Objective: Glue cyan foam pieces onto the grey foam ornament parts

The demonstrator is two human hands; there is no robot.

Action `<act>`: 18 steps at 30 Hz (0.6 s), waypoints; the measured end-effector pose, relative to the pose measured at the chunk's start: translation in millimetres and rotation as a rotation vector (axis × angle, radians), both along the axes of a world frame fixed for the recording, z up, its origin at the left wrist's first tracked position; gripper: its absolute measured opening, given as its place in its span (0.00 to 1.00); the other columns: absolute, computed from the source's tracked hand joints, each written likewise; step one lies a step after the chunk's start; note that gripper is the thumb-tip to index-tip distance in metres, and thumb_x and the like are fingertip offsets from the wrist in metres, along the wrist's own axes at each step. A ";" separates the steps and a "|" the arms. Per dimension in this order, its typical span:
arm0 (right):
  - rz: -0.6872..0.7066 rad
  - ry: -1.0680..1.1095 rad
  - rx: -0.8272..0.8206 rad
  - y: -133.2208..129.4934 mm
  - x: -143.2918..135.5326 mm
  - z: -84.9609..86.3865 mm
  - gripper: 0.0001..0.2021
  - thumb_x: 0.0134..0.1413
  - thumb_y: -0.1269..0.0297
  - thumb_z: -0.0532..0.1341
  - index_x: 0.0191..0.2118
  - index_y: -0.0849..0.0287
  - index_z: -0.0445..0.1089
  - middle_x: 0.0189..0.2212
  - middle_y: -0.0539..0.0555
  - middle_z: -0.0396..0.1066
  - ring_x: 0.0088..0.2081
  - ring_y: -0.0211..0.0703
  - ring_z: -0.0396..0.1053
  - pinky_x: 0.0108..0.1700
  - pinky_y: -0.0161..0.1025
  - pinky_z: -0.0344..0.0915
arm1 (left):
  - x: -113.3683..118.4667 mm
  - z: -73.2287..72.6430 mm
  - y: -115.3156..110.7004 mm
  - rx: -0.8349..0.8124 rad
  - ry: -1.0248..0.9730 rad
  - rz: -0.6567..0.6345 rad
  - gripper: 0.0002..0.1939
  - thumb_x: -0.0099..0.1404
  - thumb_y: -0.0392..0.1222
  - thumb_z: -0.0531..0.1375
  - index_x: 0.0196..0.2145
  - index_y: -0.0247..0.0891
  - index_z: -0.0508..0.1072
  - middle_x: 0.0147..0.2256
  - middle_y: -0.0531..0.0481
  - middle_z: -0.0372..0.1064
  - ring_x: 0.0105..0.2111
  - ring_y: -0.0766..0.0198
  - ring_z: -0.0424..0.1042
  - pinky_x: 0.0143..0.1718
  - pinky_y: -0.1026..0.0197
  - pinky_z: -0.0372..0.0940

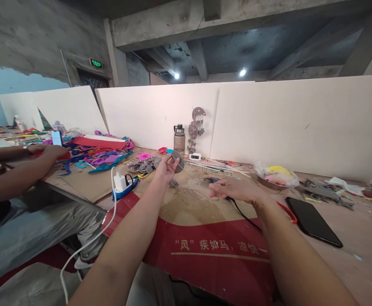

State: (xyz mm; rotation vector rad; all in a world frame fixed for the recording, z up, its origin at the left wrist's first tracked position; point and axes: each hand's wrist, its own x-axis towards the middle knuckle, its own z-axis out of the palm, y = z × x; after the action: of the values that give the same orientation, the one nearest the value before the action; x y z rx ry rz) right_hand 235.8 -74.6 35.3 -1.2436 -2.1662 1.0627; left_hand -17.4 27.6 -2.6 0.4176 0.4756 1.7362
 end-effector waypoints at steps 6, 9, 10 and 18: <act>-0.235 0.081 -0.162 21.6 1.4 -19.0 0.16 0.49 0.50 0.63 0.24 0.60 0.72 0.25 0.58 0.74 0.24 0.44 0.71 0.26 0.41 0.67 | -0.9 9.0 -9.2 0.018 -0.099 0.000 0.03 0.63 0.31 0.60 0.33 0.35 0.74 0.29 0.50 0.76 0.31 0.70 0.76 0.37 0.70 0.74; -0.554 -0.048 0.205 38.9 6.9 -26.9 0.15 0.57 0.54 0.57 0.25 0.58 0.70 0.21 0.56 0.72 0.22 0.44 0.70 0.27 0.41 0.64 | -0.9 13.1 -13.5 0.031 -0.141 -0.056 0.05 0.65 0.31 0.58 0.34 0.34 0.74 0.29 0.50 0.76 0.30 0.70 0.77 0.35 0.71 0.74; -0.636 -0.177 0.324 44.9 10.5 -30.8 0.16 0.58 0.54 0.55 0.26 0.59 0.70 0.22 0.58 0.73 0.25 0.47 0.71 0.30 0.42 0.65 | -0.5 13.8 -14.2 0.038 -0.147 -0.073 0.05 0.65 0.32 0.58 0.35 0.34 0.74 0.29 0.50 0.76 0.30 0.70 0.77 0.35 0.71 0.74; -0.668 -0.783 0.368 72.7 22.4 -89.8 0.26 0.58 0.46 0.55 0.41 0.69 0.75 0.43 0.73 0.74 0.47 0.60 0.73 0.47 0.48 0.66 | 11.9 10.0 -13.4 -0.053 -0.136 -0.076 0.05 0.64 0.30 0.59 0.32 0.33 0.74 0.28 0.49 0.76 0.27 0.69 0.76 0.37 0.66 0.74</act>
State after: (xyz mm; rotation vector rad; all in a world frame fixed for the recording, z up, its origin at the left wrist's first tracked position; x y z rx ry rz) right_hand 258.3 -2.0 -54.5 -2.1866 -1.9912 -0.1302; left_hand -5.5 14.2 7.4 0.2747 0.4018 1.6621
